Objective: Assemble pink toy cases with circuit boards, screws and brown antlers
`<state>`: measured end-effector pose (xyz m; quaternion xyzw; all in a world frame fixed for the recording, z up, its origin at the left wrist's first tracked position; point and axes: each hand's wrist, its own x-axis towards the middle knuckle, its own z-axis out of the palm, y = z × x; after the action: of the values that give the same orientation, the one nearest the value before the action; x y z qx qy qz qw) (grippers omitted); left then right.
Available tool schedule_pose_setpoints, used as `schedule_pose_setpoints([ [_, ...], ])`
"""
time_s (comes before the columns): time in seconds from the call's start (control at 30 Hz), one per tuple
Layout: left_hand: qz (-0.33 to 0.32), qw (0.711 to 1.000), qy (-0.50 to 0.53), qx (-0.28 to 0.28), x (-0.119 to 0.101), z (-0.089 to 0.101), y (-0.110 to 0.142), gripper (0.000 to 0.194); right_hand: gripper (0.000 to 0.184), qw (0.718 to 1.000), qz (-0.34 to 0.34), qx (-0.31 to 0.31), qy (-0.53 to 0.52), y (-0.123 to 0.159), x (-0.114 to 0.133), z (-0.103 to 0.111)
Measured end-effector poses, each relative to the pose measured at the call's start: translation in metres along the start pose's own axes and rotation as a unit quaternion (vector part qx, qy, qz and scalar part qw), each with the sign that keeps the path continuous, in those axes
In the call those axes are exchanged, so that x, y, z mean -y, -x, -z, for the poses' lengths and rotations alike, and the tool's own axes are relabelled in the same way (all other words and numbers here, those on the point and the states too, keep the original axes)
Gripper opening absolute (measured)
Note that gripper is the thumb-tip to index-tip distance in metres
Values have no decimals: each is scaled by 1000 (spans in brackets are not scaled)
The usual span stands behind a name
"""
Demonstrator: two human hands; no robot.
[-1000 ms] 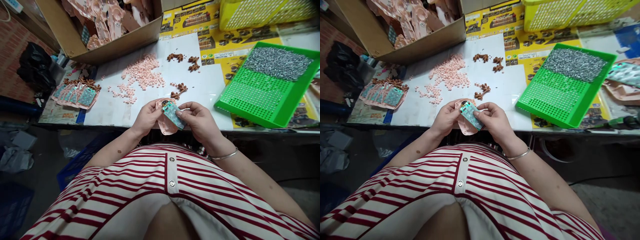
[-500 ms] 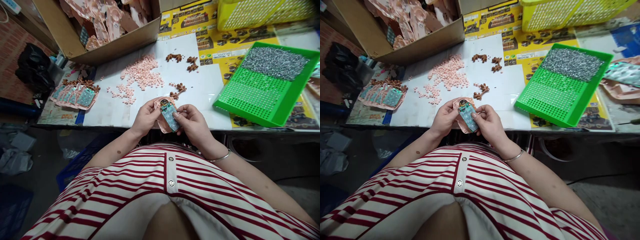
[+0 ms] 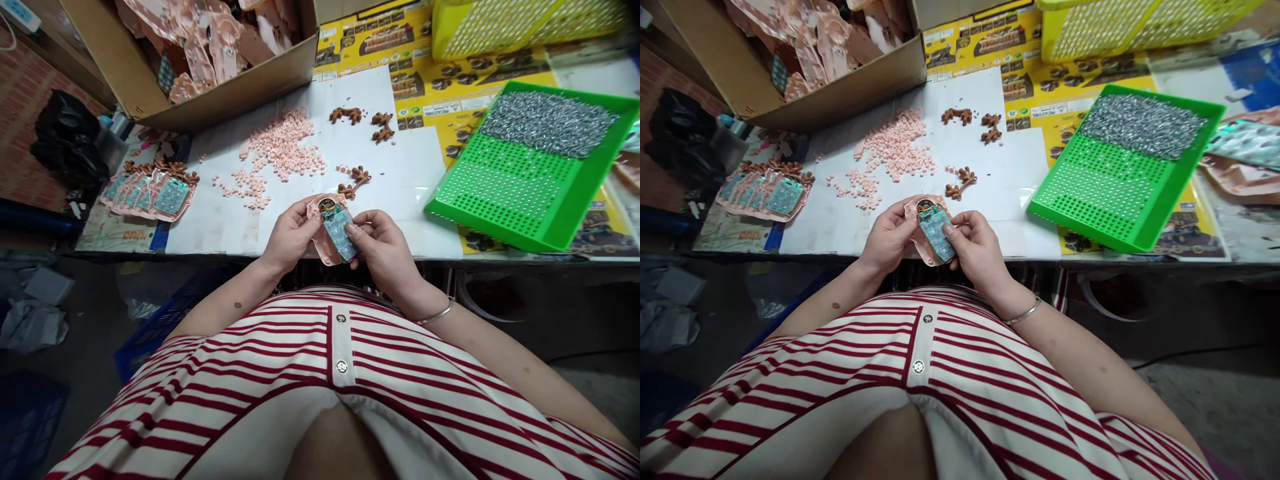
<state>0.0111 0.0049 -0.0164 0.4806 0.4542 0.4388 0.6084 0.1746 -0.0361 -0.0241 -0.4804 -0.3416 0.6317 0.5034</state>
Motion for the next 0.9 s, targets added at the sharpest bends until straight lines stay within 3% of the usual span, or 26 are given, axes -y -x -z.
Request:
schedule_pose_setpoints([
  [0.33, -28, 999, 0, 30, 8, 5, -2, 47, 56, 1000, -30, 3, -6, -3, 1, 0],
  [0.63, 11, 997, 41, 60, -5, 3, 3, 50, 55, 999, -28, -6, 23, -2, 1, -1],
  [0.8, 30, 999, 24, 33, -7, -2, 3, 47, 42, 985, 27, -9, 170, -1, 1, 2],
  [0.9, 50, 997, 36, 36, -9, -2, 4, 45, 26, 927, 144, -36, 344, 0, 2, 9],
])
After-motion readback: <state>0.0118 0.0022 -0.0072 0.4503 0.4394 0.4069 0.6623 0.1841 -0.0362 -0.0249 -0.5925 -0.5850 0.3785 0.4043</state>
